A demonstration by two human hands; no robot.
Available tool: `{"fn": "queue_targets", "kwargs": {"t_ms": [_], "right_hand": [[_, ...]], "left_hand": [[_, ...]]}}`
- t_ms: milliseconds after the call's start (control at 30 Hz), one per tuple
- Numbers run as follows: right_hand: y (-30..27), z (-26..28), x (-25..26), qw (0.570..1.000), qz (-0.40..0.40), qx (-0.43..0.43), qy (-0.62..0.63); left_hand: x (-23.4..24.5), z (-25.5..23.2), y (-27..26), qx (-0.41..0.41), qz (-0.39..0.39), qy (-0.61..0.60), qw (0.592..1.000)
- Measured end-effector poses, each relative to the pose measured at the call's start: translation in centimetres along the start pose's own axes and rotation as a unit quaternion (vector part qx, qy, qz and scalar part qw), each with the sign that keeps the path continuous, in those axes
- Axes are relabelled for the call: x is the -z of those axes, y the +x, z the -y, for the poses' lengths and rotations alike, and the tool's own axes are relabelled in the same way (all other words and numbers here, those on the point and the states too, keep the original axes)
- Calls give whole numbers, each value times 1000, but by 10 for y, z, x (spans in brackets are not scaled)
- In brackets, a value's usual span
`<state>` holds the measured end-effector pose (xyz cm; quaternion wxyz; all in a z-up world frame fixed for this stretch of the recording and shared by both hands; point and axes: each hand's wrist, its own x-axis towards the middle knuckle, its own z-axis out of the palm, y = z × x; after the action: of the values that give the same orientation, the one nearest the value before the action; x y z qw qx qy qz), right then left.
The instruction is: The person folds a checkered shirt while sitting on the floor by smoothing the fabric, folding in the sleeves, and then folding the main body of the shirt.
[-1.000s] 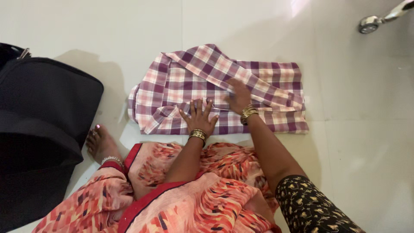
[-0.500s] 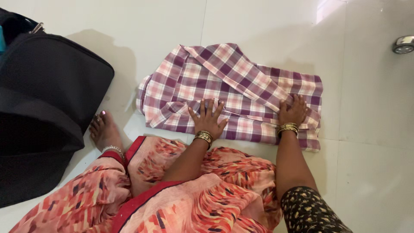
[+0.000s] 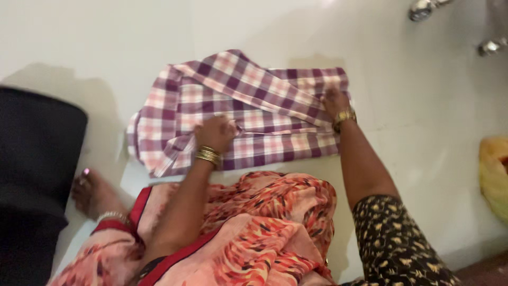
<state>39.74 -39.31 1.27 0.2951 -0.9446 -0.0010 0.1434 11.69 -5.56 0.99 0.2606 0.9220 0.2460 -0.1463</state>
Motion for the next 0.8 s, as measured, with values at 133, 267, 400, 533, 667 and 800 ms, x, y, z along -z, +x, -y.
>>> {"fn": "queue_targets", "kwargs": {"t_ms": [133, 267, 400, 533, 667, 800], "right_hand": [[43, 30, 23, 946, -43, 108, -304], [59, 64, 4, 878, 56, 163, -446], [63, 83, 12, 857, 75, 188, -474], [69, 76, 27, 848, 86, 154, -500], [69, 54, 23, 856, 54, 164, -487], [73, 28, 22, 864, -27, 223, -451]], "left_hand": [[61, 42, 56, 27, -155, -16, 987], [87, 79, 118, 0, -283, 45, 958], [76, 96, 169, -4, -279, 16, 960], [76, 90, 176, 50, -153, -7, 987], [84, 83, 153, 80, -96, -41, 991], [98, 85, 135, 62, -148, -15, 987]]}}
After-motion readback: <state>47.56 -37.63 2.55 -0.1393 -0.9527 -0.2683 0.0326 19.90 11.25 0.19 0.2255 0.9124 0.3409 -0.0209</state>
